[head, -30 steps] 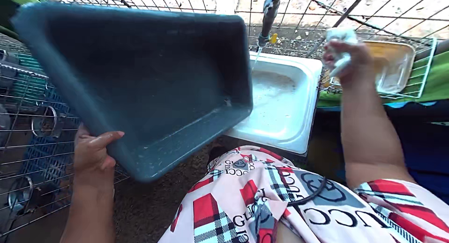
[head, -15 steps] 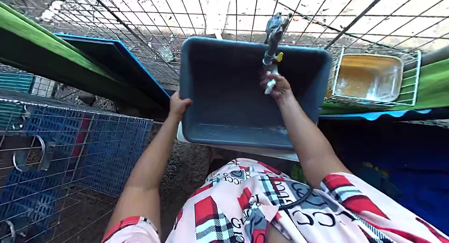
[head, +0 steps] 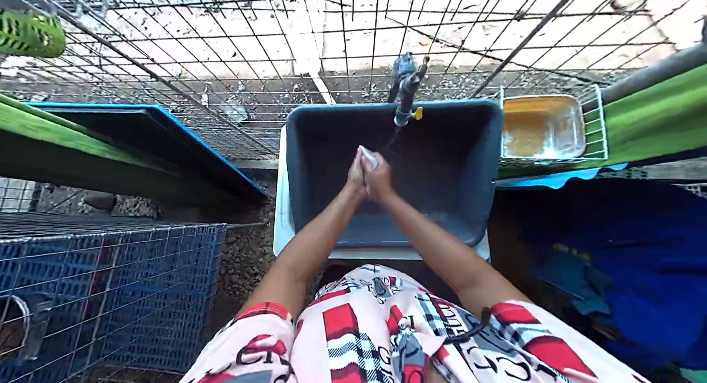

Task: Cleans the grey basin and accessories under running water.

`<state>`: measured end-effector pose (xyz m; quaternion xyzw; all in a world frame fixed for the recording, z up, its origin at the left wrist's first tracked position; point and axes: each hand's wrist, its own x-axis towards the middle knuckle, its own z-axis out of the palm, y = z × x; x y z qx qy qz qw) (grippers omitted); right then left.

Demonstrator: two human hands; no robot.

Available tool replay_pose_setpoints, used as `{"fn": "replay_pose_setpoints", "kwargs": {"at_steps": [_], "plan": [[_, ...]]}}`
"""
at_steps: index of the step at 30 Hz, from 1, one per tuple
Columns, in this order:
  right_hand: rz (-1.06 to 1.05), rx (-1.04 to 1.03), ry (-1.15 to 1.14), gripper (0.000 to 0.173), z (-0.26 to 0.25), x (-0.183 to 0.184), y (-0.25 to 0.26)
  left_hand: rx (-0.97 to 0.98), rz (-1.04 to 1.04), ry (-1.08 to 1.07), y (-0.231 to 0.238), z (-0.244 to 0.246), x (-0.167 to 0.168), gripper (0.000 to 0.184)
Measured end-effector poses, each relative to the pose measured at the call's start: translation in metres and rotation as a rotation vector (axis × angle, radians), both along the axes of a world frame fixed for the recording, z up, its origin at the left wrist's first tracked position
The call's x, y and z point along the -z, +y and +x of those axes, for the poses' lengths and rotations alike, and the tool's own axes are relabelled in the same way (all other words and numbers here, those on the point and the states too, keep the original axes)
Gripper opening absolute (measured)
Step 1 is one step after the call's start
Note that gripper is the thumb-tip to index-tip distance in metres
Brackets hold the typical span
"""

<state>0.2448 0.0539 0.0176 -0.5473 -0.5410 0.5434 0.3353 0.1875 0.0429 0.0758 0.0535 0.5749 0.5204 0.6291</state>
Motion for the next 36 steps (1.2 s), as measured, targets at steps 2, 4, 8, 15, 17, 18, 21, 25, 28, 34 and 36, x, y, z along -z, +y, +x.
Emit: {"fn": "replay_pose_setpoints", "kwargs": {"at_steps": [2, 4, 8, 15, 17, 18, 21, 25, 28, 34, 36], "plan": [[0.157, -0.028, -0.122, 0.041, 0.011, 0.007, -0.023, -0.043, -0.086, -0.122, -0.008, 0.015, -0.017, 0.052], [0.024, 0.0, -0.12, 0.042, 0.03, 0.016, -0.019, -0.035, -0.046, -0.163, -0.028, 0.027, 0.025, 0.044], [-0.138, 0.043, -0.046, 0.044, 0.034, 0.027, -0.027, -0.019, -0.007, -0.135, -0.041, 0.037, 0.069, 0.04], [-0.208, -0.493, -0.504, 0.06, 0.048, 0.0, -0.005, -0.057, 0.118, -0.2, -0.056, 0.035, 0.089, 0.03], [-0.117, -0.348, -0.224, 0.053, 0.052, 0.022, 0.001, -0.072, 0.09, -0.098, -0.051, 0.033, 0.081, 0.031], [-0.151, -0.299, -0.1, 0.052, 0.056, 0.022, 0.004, -0.083, 0.078, -0.058, -0.048, 0.031, 0.077, 0.037], [-0.146, -0.21, 0.001, 0.063, 0.066, 0.007, 0.014, -0.19, 0.15, -0.091, -0.031, 0.024, 0.06, 0.045], [0.062, -0.46, -0.059, 0.075, 0.067, 0.011, 0.01, -0.242, 0.191, -0.146, -0.024, 0.027, 0.043, 0.063], [-0.004, -0.538, -0.018, 0.057, 0.079, 0.017, 0.031, -0.226, 0.113, -0.085, -0.027, 0.023, 0.039, 0.042], [-0.342, -0.686, 0.257, 0.03, 0.098, 0.016, 0.057, 0.062, -0.107, -0.228, -0.024, -0.001, 0.051, 0.037], [-0.354, -0.632, 0.308, 0.03, 0.1, 0.019, 0.063, -0.008, -0.064, -0.228, -0.016, 0.003, 0.06, 0.031]]}}
